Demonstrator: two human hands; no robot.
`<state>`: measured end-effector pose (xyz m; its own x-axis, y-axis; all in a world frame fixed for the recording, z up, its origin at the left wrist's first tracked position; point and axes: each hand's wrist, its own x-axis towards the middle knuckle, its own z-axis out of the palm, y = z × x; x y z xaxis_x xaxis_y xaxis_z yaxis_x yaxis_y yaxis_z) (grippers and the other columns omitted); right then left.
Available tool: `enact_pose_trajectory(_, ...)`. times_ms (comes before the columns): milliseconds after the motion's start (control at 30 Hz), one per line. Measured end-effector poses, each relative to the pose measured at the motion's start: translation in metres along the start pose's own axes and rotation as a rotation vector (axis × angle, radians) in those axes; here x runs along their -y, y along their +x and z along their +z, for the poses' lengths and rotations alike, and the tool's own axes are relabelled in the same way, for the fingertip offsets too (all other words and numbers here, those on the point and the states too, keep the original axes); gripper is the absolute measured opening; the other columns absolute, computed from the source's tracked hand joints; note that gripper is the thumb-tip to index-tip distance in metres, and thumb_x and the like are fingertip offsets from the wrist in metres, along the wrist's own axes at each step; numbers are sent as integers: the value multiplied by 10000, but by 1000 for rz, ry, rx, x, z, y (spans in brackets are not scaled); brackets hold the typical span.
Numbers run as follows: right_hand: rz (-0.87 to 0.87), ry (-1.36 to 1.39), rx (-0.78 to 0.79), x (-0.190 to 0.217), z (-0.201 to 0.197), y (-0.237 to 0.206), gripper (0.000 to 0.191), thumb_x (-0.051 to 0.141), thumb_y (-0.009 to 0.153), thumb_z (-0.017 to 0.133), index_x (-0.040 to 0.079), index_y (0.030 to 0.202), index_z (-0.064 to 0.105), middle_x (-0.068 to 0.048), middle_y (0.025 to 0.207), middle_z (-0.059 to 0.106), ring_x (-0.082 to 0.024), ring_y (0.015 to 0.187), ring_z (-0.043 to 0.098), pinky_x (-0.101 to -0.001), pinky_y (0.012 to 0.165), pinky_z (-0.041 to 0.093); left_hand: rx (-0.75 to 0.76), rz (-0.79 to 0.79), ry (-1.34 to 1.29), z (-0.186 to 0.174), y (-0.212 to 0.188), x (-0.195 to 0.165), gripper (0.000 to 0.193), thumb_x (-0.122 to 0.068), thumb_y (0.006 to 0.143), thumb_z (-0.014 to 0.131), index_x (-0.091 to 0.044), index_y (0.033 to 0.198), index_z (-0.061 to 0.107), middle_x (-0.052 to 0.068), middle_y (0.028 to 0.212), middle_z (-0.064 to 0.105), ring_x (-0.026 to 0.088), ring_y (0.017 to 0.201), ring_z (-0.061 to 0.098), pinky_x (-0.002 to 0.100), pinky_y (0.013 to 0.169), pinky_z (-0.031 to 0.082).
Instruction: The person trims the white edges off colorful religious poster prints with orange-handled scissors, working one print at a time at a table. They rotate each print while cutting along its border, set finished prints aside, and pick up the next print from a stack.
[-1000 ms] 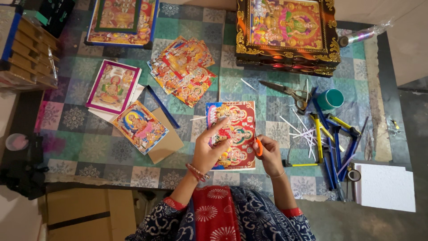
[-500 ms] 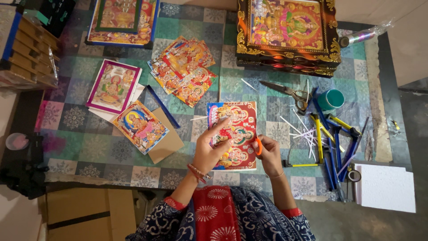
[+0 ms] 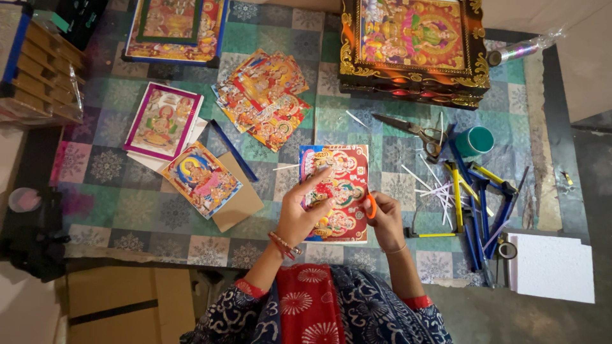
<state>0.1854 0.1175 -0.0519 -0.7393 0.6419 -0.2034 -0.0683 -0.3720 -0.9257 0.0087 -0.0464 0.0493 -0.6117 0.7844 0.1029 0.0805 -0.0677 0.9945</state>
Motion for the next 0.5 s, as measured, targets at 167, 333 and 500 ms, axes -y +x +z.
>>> enact_pose_trajectory(167,39,19,-52,3,5,-1,218,225,959,698,61,819,662,77,655,528,-2,514,321,-222,462,197,8,32,-11,2,0,-2,590,-14,853,725,-65,1429,608,123,1477,622,199,1419,533,333,1175,410)
enact_pose_trajectory(333,40,28,-84,6,9,1,203,214,968,688,60,839,659,86,661,529,-5,517,346,-218,460,210,14,28,-3,2,0,-5,590,-20,856,731,-75,1430,607,129,1486,613,202,1439,512,339,1184,393)
enact_pose_trajectory(500,21,9,-69,8,9,1,215,226,966,700,47,850,672,88,640,509,5,506,321,-203,452,198,17,17,-21,1,0,-3,588,-41,859,733,-86,1432,606,127,1486,620,208,1428,534,342,1186,401)
